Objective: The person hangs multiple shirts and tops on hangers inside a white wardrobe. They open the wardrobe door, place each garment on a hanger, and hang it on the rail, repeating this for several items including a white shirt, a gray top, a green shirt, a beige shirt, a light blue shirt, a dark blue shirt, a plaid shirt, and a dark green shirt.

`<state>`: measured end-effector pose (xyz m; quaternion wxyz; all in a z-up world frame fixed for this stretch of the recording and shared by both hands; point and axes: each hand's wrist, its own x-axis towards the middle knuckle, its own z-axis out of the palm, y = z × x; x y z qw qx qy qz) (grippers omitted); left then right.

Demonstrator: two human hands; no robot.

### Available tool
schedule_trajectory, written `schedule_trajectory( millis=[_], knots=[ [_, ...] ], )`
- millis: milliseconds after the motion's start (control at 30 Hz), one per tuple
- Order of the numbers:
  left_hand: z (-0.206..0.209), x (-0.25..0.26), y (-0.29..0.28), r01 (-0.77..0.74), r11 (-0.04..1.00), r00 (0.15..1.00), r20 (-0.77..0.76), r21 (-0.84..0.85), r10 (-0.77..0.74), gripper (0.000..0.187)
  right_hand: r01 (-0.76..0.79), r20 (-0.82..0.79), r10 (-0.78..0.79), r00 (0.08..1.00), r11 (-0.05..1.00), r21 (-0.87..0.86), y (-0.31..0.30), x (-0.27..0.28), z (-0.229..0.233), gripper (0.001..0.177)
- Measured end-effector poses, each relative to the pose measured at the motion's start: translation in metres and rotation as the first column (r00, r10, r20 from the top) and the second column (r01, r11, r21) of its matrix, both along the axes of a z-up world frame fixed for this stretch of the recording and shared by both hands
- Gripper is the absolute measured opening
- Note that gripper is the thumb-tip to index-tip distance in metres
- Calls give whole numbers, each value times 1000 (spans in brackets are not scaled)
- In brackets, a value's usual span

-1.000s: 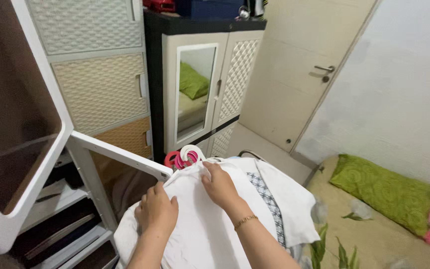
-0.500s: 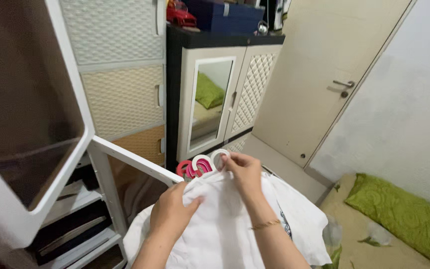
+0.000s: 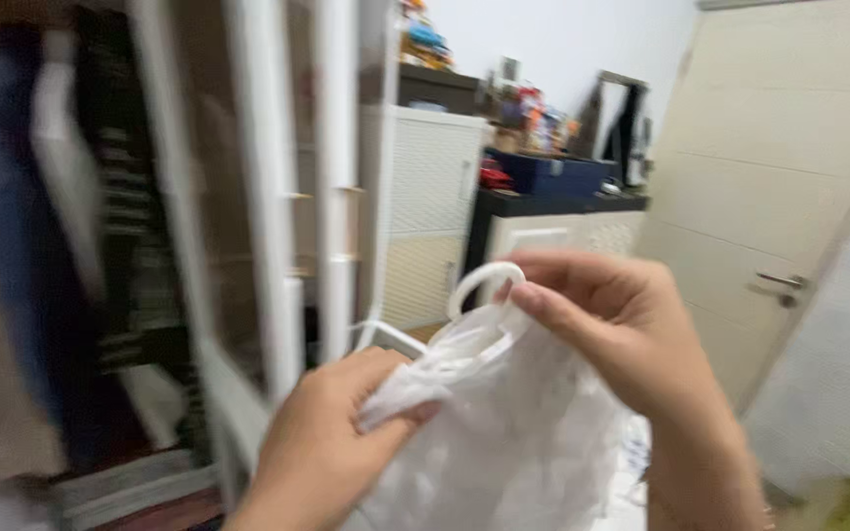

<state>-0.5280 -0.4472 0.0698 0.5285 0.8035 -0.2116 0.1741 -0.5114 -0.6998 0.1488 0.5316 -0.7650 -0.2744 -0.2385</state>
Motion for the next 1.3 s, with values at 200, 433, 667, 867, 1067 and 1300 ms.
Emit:
schedule_trajectory(
  millis=[200,433,667,867,1067,1300],
  knots=[
    [49,-96,177,-127,985,989,91,119,116,20,-141,-158,52,986,767,-626,119,-62,48,50],
    [82,-126,304,-166,985,978,-122,49,171,17,-336,-255,219,942,606,-721,251,-104,43,52],
    [93,-59,355,-244,969,968,69,34,241,27,-133,-294,-64,954,788,-602,322,-109,76,34],
    [98,88,375,-66,988,944,312,-143,108,56,236,-189,-434,881,748,-621,358,-75,108,26],
    [98,258,361,209,918,960,248,-338,-127,62,451,-77,-562,824,731,-513,382,-10,148,28],
    [82,396,357,72,953,997,19,-295,-70,62,595,173,-599,782,635,-492,416,80,164,32]
  ],
)
